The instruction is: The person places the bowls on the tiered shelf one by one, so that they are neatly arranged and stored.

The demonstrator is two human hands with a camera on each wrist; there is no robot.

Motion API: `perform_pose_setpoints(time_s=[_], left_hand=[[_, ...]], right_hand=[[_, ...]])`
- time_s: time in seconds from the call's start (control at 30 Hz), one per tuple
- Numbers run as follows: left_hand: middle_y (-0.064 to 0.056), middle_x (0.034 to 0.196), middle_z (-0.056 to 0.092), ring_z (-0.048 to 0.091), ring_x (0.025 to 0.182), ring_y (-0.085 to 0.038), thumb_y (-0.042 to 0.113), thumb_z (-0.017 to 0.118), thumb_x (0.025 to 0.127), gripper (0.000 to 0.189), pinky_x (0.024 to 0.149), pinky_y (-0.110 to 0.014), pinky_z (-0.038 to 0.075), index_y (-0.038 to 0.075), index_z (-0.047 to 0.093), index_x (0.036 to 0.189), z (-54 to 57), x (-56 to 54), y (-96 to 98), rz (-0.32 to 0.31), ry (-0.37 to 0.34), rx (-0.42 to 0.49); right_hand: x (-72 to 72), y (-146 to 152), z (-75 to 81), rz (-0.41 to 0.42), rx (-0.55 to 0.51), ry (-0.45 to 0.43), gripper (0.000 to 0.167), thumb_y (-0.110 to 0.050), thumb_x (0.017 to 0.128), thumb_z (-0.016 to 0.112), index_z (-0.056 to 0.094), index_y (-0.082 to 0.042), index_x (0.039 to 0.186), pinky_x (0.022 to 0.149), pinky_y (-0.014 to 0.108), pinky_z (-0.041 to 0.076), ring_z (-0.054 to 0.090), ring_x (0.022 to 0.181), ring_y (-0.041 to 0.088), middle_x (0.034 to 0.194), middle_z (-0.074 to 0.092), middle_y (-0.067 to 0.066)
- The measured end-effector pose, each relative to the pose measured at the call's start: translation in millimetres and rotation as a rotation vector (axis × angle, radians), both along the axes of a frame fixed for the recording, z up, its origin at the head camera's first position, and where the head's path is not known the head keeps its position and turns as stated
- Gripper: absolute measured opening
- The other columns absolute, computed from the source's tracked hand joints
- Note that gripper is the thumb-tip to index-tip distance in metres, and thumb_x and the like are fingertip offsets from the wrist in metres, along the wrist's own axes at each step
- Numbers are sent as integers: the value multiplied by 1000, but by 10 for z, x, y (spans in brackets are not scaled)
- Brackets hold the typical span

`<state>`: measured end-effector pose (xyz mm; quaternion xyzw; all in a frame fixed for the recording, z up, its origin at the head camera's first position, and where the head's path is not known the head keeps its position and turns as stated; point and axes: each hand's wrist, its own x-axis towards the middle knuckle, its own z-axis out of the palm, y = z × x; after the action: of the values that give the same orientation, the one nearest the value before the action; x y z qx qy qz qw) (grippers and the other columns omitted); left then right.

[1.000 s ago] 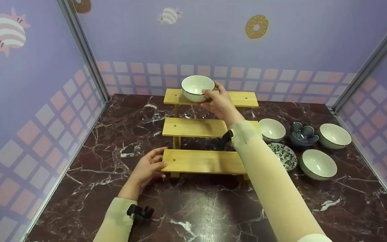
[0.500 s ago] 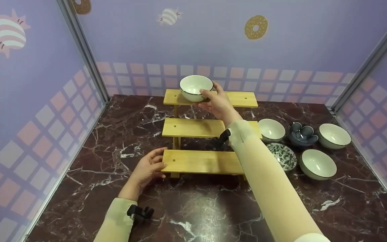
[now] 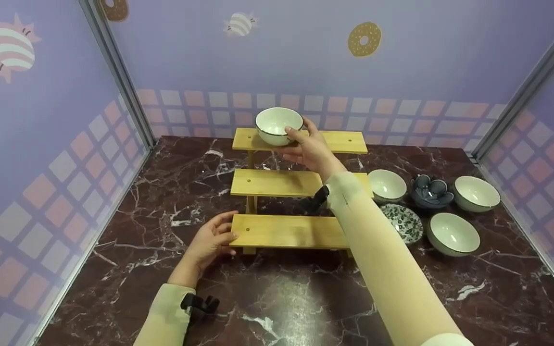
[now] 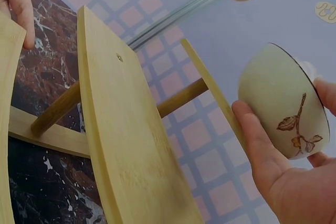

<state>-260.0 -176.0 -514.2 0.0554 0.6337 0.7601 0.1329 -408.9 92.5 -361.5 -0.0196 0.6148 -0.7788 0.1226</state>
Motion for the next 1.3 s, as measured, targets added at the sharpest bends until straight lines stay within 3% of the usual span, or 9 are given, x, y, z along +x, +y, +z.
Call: perform_pose_setpoints(time_s=[0.23, 0.37, 0.47, 0.6, 0.77, 0.9, 1.03, 1.3], left_hand=[[-1, 115, 68, 69, 76, -15, -8, 62, 91, 75, 55, -23, 59, -5, 28, 158, -13, -2, -1, -9, 0, 8], [-1, 115, 68, 69, 77, -15, -7, 62, 91, 75, 55, -23, 59, -5, 28, 158, -12, -3, -6, -12, 6, 5], [-1, 115, 68, 69, 77, -14, -7, 62, 91, 75, 55, -23, 59, -6, 27, 158, -10, -3, -7, -15, 9, 6], [0, 114, 68, 69, 77, -14, -7, 62, 91, 75, 55, -23, 59, -6, 28, 157, -12, -1, -3, -15, 6, 9], [-2, 117, 67, 68, 77, -15, -6, 62, 91, 74, 56, -23, 59, -5, 29, 157, -14, 1, -1, -9, 4, -8], [-3, 119, 65, 68, 77, -14, -4, 62, 92, 74, 56, -23, 59, -5, 28, 158, -18, -5, 1, -7, 3, -22], [-3, 117, 66, 68, 77, -14, -5, 62, 92, 74, 56, -23, 59, -6, 27, 157, -22, -8, 3, -13, 2, -14], [-3, 117, 66, 68, 76, -14, -6, 62, 92, 74, 57, -23, 59, -6, 27, 157, -16, -15, -1, -11, 7, -11]], right_hand=[[3, 35, -6, 34, 18, 6, 74, -27, 103, 63, 21, -31, 163, 77, 37, 66, 78, 94, 30, 154, 44, 23], [5, 58, 0, 39, 38, 19, 73, -26, 103, 63, 22, -31, 163, 96, 48, 61, 78, 94, 28, 153, 47, 22], [3, 88, 0, 43, 44, 19, 76, -27, 103, 63, 19, -31, 164, 97, 48, 61, 78, 97, 29, 154, 47, 21], [13, 147, 2, 37, 43, 16, 78, -27, 103, 63, 17, -31, 165, 88, 40, 64, 77, 102, 31, 159, 41, 21], [64, 258, 18, 38, 30, 20, 78, -23, 103, 62, 16, -30, 166, 99, 44, 60, 76, 103, 28, 162, 37, 22], [118, 399, 15, 36, 33, 46, 78, -24, 103, 61, 15, -28, 166, 105, 48, 57, 71, 116, 33, 163, 35, 24], [190, 581, 9, 27, 64, 86, 76, -24, 104, 61, 17, -27, 166, 102, 46, 59, 65, 127, 37, 163, 34, 22], [392, 971, 39, -2, 163, 181, 74, -28, 102, 64, 23, -26, 164, 89, 35, 63, 67, 122, 31, 163, 35, 17]])
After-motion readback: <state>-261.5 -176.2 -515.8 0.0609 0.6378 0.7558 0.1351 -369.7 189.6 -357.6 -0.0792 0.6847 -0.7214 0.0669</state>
